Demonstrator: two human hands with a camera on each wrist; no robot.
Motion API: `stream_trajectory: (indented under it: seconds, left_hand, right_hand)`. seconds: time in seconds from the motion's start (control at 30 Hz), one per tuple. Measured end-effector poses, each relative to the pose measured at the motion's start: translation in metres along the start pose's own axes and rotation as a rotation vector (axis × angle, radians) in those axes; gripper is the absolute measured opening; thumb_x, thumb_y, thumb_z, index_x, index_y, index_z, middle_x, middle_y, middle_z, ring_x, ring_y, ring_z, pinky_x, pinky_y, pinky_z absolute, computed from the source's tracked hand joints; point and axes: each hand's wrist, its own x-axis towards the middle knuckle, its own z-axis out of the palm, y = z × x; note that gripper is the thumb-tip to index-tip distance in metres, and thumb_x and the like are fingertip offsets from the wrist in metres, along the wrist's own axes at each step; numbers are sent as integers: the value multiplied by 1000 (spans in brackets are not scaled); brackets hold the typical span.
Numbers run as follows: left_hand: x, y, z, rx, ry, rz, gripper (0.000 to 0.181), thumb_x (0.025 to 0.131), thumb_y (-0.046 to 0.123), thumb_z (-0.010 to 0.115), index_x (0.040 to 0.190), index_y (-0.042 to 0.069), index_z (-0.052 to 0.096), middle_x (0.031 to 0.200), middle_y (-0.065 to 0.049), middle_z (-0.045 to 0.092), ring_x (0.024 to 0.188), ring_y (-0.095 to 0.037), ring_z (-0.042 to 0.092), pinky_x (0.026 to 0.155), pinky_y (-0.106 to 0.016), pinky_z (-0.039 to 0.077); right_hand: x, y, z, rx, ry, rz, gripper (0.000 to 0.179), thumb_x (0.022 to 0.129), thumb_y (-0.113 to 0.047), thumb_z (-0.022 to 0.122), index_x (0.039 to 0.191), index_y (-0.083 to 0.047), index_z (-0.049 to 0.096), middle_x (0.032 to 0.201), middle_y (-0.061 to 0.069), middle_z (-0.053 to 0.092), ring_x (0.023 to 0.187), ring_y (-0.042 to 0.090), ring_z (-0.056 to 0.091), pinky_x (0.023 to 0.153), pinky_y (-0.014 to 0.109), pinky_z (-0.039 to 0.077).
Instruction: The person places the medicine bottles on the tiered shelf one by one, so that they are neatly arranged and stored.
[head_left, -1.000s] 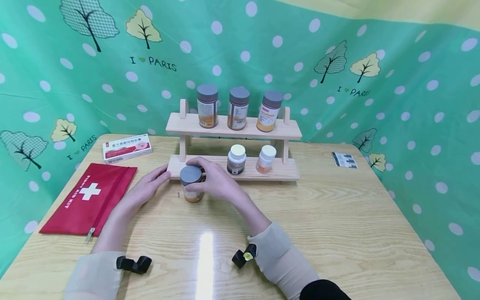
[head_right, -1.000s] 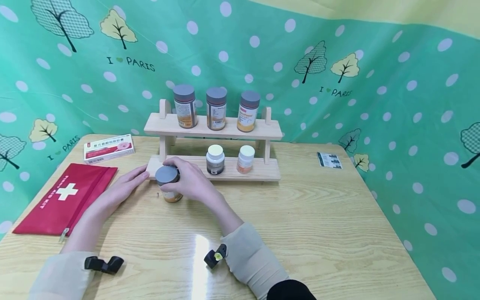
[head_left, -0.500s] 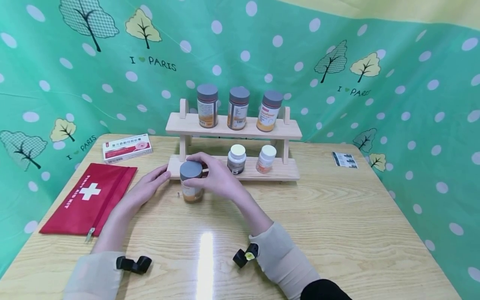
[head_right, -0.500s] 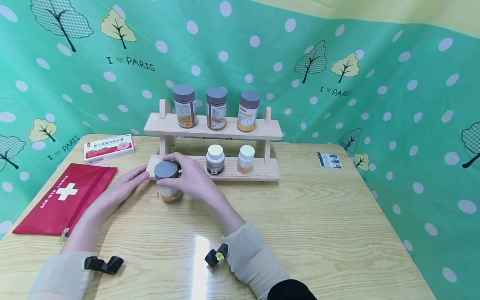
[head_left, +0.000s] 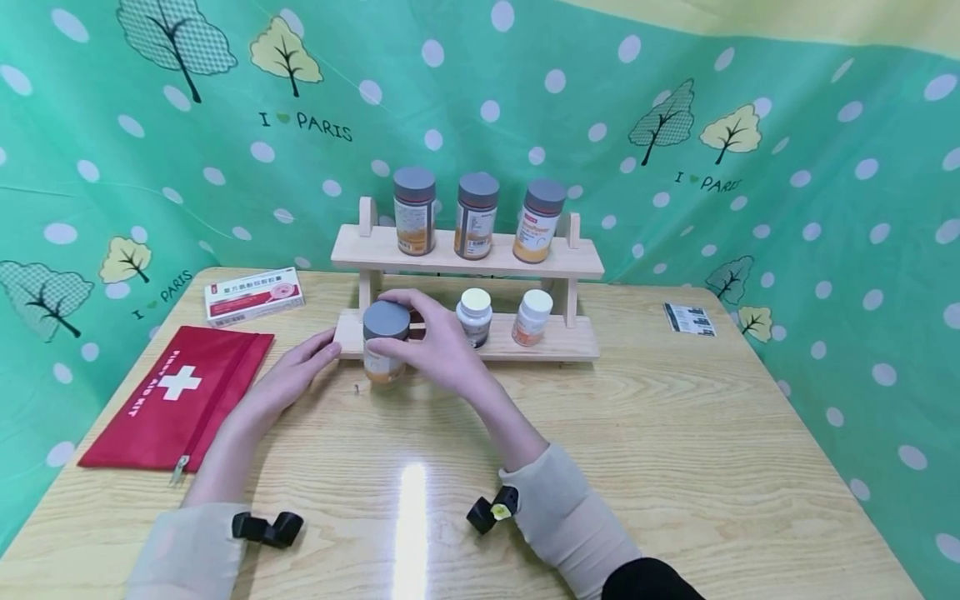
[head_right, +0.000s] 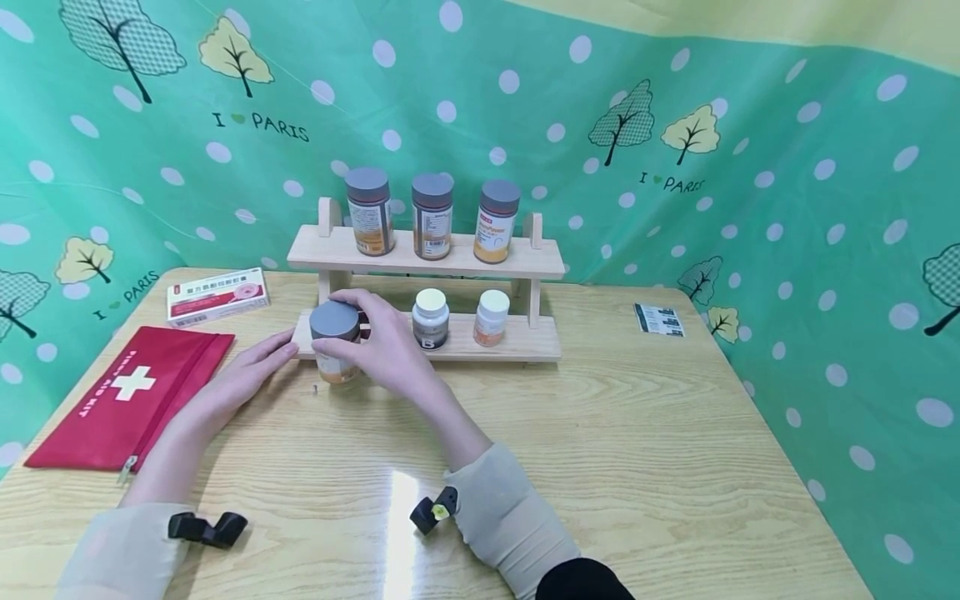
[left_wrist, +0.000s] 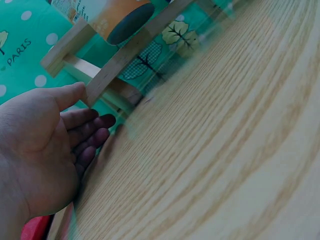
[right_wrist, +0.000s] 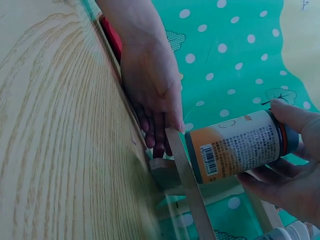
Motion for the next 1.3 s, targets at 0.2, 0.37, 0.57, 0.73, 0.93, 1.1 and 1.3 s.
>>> stream_trajectory:
  seconds: [0.2, 0.37, 0.57, 0.73, 0.93, 1.1, 1.3]
  left_hand:
    - [0, 1, 1, -8, 2, 8, 76, 107, 55, 43, 166, 14, 16, 173, -19, 15, 160, -44, 7, 127, -67, 13]
    - [0, 0, 1, -14, 1, 10, 75, 108, 53, 43, 166, 14, 16, 173, -20, 15, 160, -44, 8, 127, -67, 13]
    - [1, 0, 2, -13, 4, 9, 74, 108, 52, 42, 166, 13, 16, 172, -21, 15, 160, -44, 6, 127, -68, 11]
    - [1, 0, 2, -4, 3, 5, 75, 108, 53, 42, 166, 14, 15, 173, -21, 14, 160, -45, 6, 127, -69, 11]
    - [0, 0, 1, 16, 8, -10, 76, 107, 55, 41, 166, 14, 15, 173, -21, 14, 160, -45, 6, 127, -69, 10]
    - [2, 0, 1, 18, 7, -4, 77, 107, 55, 42, 166, 14, 15, 173, -21, 14, 160, -46, 5, 127, -69, 9]
    - [1, 1, 0, 22, 8, -6, 77, 107, 55, 41, 166, 14, 15, 173, -20, 14, 160, -45, 5, 127, -69, 9]
  right_hand:
    - [0, -2, 1, 24, 57, -21, 59, 91, -22, 81, 145, -17, 56, 139, 4, 62, 121, 15, 62, 97, 24, 57]
    - [1, -1, 3, 20, 100, -16, 61, 91, -21, 81, 146, -17, 56, 140, 5, 61, 123, 15, 62, 99, 26, 57]
    - [2, 3, 5, -2, 128, 12, 64, 93, -22, 78, 151, -19, 52, 142, 7, 60, 124, 19, 62, 101, 29, 57]
    - [2, 5, 6, -33, 150, 25, 64, 95, -23, 76, 153, -20, 50, 143, 8, 60, 126, 20, 62, 102, 31, 57]
    - [5, 6, 5, -133, 152, 7, 64, 97, -26, 73, 155, -16, 47, 144, 10, 60, 127, 21, 62, 104, 34, 56]
    - [9, 6, 0, -241, 167, 5, 64, 97, -28, 72, 154, -16, 47, 144, 9, 60, 128, 22, 61, 107, 37, 53]
    - [15, -1, -8, -339, 130, 14, 65, 97, -25, 73, 154, -11, 47, 142, 10, 59, 123, 22, 62, 102, 37, 56]
